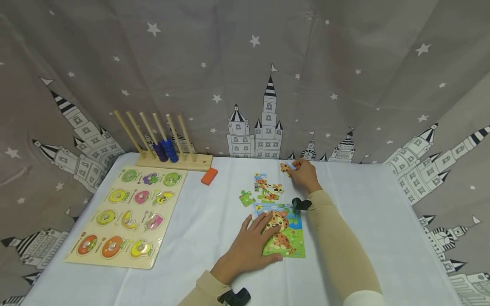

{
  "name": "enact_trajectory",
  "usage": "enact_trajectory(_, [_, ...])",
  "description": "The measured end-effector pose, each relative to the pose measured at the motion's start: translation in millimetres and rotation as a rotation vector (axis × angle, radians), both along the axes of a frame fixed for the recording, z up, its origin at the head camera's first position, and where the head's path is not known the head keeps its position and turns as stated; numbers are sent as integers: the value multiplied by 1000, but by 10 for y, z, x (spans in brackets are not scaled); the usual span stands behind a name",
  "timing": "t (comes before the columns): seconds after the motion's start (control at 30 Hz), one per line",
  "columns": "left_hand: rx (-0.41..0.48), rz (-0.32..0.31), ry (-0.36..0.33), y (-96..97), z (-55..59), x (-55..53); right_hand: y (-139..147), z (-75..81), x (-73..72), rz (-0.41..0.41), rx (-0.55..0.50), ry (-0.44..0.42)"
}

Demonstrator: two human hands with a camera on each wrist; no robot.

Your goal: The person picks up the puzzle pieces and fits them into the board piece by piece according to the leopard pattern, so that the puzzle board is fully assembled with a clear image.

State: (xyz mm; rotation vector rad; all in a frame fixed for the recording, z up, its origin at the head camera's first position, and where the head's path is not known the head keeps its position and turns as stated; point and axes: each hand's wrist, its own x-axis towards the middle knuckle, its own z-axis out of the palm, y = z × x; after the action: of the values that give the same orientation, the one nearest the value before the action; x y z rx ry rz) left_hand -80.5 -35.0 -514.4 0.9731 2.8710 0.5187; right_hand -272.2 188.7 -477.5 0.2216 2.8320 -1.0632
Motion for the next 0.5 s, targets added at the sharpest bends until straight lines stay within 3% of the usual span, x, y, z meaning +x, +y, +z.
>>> enact_trajectory(0.13, [6, 3, 10, 17, -6, -1, 104, 64, 210, 21, -104, 40])
enact_trajectory(0.23, [15, 6, 7, 19, -14, 7, 137, 126, 491, 145, -141, 23])
enact_trajectory(0.37, [22, 9, 0, 15, -33, 19, 97, 134, 877, 315, -132, -29])
enact_trajectory(0.5, [23, 17, 35, 13, -55, 22, 13, 80, 1092, 380, -79, -26])
